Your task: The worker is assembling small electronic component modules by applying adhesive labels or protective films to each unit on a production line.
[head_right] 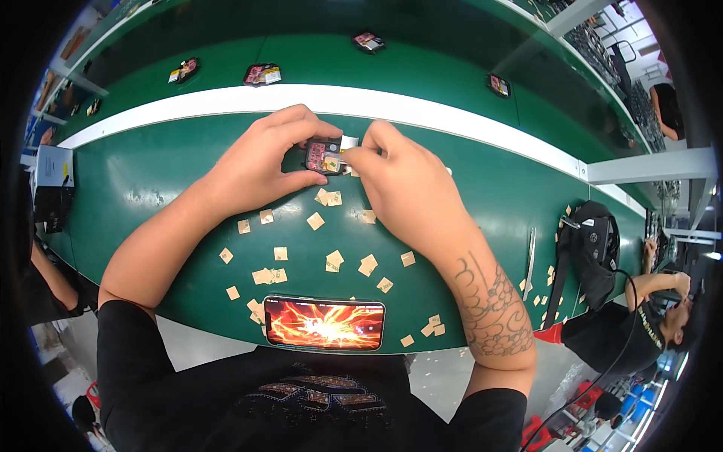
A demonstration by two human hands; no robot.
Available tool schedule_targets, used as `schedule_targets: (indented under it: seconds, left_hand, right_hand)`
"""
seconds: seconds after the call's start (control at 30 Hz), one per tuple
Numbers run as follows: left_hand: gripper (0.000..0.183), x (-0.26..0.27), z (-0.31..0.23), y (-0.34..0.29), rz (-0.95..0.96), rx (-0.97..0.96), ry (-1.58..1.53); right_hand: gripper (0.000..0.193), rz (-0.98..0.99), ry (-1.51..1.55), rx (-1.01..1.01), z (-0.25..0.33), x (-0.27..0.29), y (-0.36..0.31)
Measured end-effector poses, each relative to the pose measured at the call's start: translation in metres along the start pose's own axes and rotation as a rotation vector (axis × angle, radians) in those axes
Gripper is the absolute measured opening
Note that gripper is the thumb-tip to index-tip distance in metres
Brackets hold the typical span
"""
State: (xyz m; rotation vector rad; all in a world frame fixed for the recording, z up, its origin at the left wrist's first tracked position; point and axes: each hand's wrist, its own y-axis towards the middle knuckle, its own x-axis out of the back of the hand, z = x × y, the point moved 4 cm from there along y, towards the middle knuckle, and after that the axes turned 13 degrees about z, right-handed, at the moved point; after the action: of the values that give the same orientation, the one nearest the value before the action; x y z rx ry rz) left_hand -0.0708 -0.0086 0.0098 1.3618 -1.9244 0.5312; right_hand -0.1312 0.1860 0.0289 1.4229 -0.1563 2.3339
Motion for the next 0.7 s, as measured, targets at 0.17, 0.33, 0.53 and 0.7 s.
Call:
schedule_targets:
  seconds: [0.17, 0.33, 0.53, 0.7]
  left_hand:
    - [0.063, -0.007, -0.003, -0.004, -0.095, -0.072, -0.095]
    - [0.057, -0.007, -0.008, -0.003, -0.089, -0.084, -0.069]
    - [0.046, -0.008, -0.011, -0.005, -0.045, -0.055, -0.048]
    - [0.031, -0.013, -0.007, -0.007, -0.028, -0.095, -0.045]
  right_hand:
    - [0.012, 0.028, -0.356, 0.006, 0.02, -0.004, 0.003]
    - [0.011, 0.037, -0.211, -0.069, 0.008, -0.006, 0.004]
    - [0.014, -0.115, 0.36, -0.107, -0.02, -0.008, -0.002]
    - [0.015, -0.084, 0.406, -0.118, -0.021, -0.001, -0.002]
